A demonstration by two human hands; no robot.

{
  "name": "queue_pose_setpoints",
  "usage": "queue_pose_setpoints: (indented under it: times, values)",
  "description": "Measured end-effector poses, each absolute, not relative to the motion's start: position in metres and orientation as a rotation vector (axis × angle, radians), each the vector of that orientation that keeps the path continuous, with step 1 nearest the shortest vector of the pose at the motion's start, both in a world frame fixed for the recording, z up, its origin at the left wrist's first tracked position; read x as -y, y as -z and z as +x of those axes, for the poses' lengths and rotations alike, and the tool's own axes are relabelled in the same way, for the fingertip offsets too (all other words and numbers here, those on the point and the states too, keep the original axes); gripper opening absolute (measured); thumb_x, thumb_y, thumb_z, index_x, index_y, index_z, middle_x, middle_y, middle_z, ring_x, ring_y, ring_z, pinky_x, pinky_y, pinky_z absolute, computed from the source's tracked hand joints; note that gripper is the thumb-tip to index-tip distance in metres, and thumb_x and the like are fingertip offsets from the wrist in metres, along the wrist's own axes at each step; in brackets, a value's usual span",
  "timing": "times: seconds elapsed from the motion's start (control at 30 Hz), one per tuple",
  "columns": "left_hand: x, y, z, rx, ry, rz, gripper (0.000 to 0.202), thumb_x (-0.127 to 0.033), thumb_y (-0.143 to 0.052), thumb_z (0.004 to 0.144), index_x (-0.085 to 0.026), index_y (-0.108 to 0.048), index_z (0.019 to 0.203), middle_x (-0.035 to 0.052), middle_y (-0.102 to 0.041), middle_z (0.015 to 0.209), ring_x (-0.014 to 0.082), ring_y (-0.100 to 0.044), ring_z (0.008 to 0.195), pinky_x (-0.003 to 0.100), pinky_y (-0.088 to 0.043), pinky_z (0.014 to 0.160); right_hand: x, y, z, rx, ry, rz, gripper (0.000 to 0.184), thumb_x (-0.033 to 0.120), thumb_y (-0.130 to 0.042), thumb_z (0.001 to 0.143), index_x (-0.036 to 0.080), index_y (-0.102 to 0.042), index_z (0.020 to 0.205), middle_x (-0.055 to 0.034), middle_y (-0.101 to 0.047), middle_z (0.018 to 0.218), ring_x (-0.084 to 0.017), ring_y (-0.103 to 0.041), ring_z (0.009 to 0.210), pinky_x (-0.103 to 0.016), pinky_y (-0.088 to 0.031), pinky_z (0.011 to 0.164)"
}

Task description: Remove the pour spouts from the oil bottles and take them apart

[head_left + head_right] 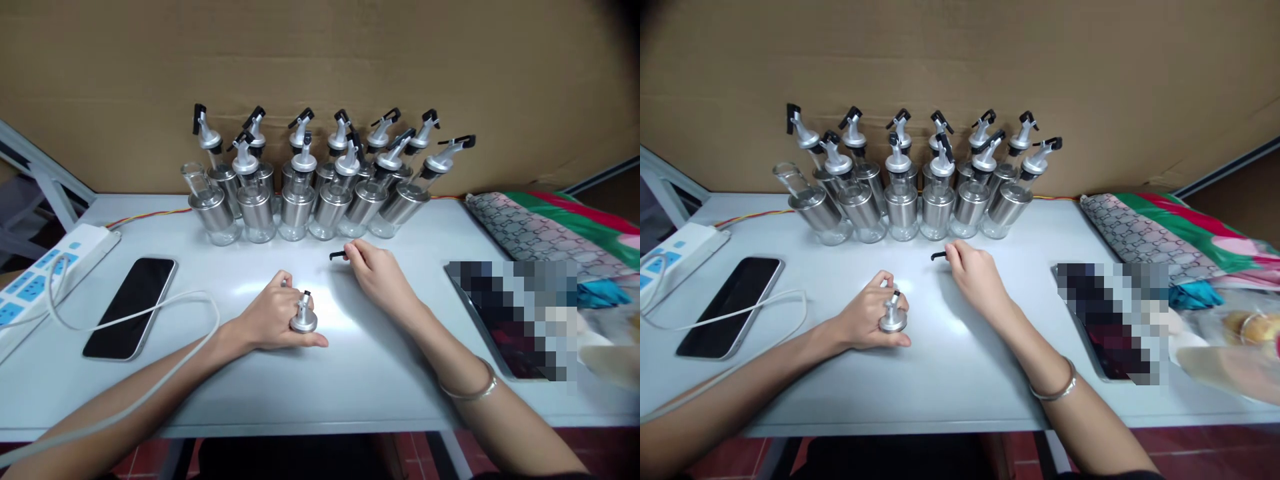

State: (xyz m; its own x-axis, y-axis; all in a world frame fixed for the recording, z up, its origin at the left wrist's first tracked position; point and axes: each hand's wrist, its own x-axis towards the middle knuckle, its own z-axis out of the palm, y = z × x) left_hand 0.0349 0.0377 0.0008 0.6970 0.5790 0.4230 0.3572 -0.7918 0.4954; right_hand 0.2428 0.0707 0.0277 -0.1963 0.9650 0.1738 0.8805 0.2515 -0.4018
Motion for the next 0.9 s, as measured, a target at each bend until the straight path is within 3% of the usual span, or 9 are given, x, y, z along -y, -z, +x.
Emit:
queue_pose_setpoints:
  times: [0.17, 0.3, 0.63, 0.77, 0.9]
  values:
    - [-0.037, 0.000, 0.036, -0.653, -0.878, 2.554, 0.068, -0.067, -0.020, 0.092, -0.016, -0.040, 0.053, -0.0027, -0.056, 0.054, 0.0081, -0.037, 0.049, 0.033, -0.031, 0.073, -0.077, -0.019, 0.249, 2.183, -0.309, -1.814, 0.027, 0.024, -0.039, 0.095, 0.017, -0.065, 0.093, -0.0093, -0.072, 0.079, -0.023, -0.066, 0.071, -0.028, -0.036, 0.062]
    - [-0.037, 0.001, 0.036, -0.662, -0.852, 2.572, 0.071, -0.069, -0.015, 0.091, -0.016, -0.040, 0.052, -0.0027, -0.056, 0.054, 0.0081, -0.036, 0.049, 0.033, -0.030, 0.074, -0.076, -0.023, 0.249, 2.199, -0.273, -1.861, 0.032, 0.019, -0.040, 0.092, 0.014, -0.062, 0.114, -0.0106, -0.074, 0.082, -0.027, -0.068, 0.073, -0.031, -0.039, 0.065]
    - [-0.035, 0.002, 0.035, -0.699, -0.764, 2.550, 0.078, -0.072, -0.007, 0.088, -0.017, -0.047, 0.051, -0.0007, -0.057, 0.055, 0.0096, -0.036, 0.048, 0.036, -0.030, 0.076, -0.072, -0.017, 0.247, 2.306, -0.257, -1.733, 0.036, 0.015, -0.045, 0.089, 0.020, -0.065, 0.117, -0.0069, -0.073, 0.108, -0.024, -0.069, 0.094, -0.031, -0.047, 0.077]
    - [-0.035, 0.002, 0.035, -0.684, -0.814, 2.560, 0.075, -0.070, -0.010, 0.090, -0.016, -0.044, 0.050, -0.0020, -0.056, 0.054, 0.0086, -0.036, 0.048, 0.035, -0.030, 0.075, -0.078, -0.017, 0.242, 2.292, -0.188, -1.756, 0.034, 0.015, -0.044, 0.090, 0.018, -0.064, 0.118, -0.0099, -0.073, 0.106, -0.025, -0.068, 0.093, -0.033, -0.046, 0.076]
    - [-0.036, 0.004, 0.035, -0.688, -0.800, 2.567, 0.074, -0.070, -0.012, 0.090, -0.017, -0.047, 0.051, -0.0015, -0.057, 0.055, 0.0092, -0.037, 0.049, 0.035, -0.030, 0.076, -0.088, -0.018, 0.238, 2.264, -0.109, -1.786, 0.026, 0.020, -0.049, 0.089, 0.016, -0.067, 0.108, -0.0117, -0.072, 0.097, -0.025, -0.067, 0.081, -0.033, -0.044, 0.067]
